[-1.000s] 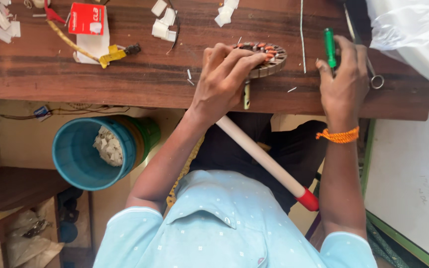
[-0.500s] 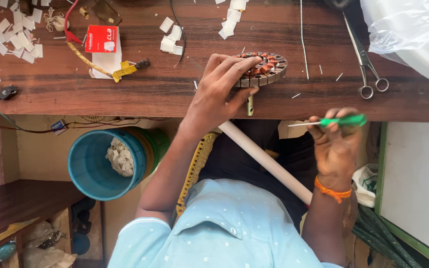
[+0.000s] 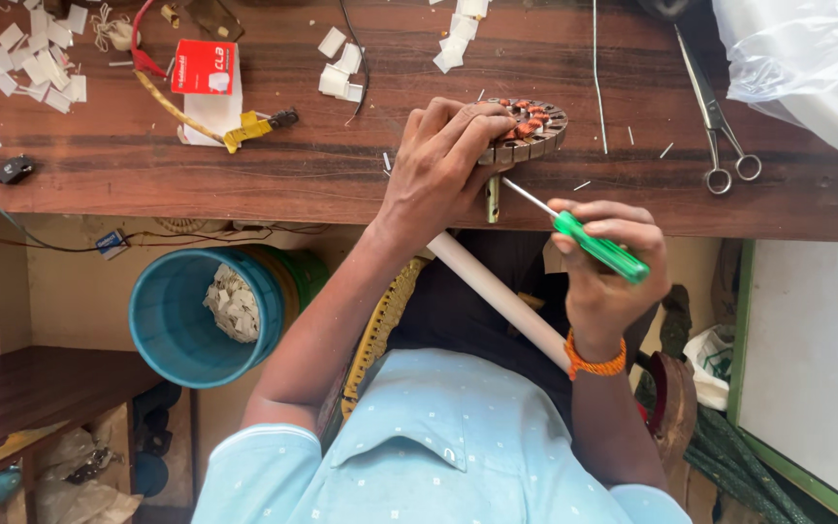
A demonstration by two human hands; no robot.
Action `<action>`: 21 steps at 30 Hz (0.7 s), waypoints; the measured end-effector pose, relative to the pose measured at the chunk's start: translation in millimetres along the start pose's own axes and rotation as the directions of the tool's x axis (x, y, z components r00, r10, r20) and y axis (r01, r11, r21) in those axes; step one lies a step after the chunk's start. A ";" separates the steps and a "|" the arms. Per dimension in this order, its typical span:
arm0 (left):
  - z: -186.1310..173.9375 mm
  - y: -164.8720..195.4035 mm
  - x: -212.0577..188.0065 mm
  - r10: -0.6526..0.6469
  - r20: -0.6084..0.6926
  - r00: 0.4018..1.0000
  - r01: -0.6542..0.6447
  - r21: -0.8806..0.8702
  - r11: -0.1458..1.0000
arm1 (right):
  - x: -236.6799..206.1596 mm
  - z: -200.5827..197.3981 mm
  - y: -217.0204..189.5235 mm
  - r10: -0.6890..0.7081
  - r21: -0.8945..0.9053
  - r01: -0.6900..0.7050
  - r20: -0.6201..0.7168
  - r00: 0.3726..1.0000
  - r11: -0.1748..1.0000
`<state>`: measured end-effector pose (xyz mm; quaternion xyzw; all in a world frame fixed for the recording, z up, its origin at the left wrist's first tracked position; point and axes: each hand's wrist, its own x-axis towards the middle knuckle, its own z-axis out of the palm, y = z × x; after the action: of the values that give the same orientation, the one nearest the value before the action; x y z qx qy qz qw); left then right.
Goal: The person sits at a workbench assembling an electric motor armature, pressing small white insulator wedges into the slots of the copper commutator one at a time. They occasionally use a green-handled screwdriver to work on the armature and pick up wedges from the bench, rotating the armature to reach different slots.
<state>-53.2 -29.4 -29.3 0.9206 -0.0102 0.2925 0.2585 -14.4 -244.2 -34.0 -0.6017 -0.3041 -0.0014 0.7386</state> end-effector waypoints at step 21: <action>3.5 -3.2 -9.0 0.041 -0.010 0.999 -0.040 0.034 0.999 | 12.9 7.2 9.4 -0.098 -0.083 0.089 -0.119 0.988 0.993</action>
<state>-58.3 -29.5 -38.2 0.9229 -0.0225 0.3027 0.2369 -3.7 -230.5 -35.9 -0.6137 -0.2857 -0.0850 0.7311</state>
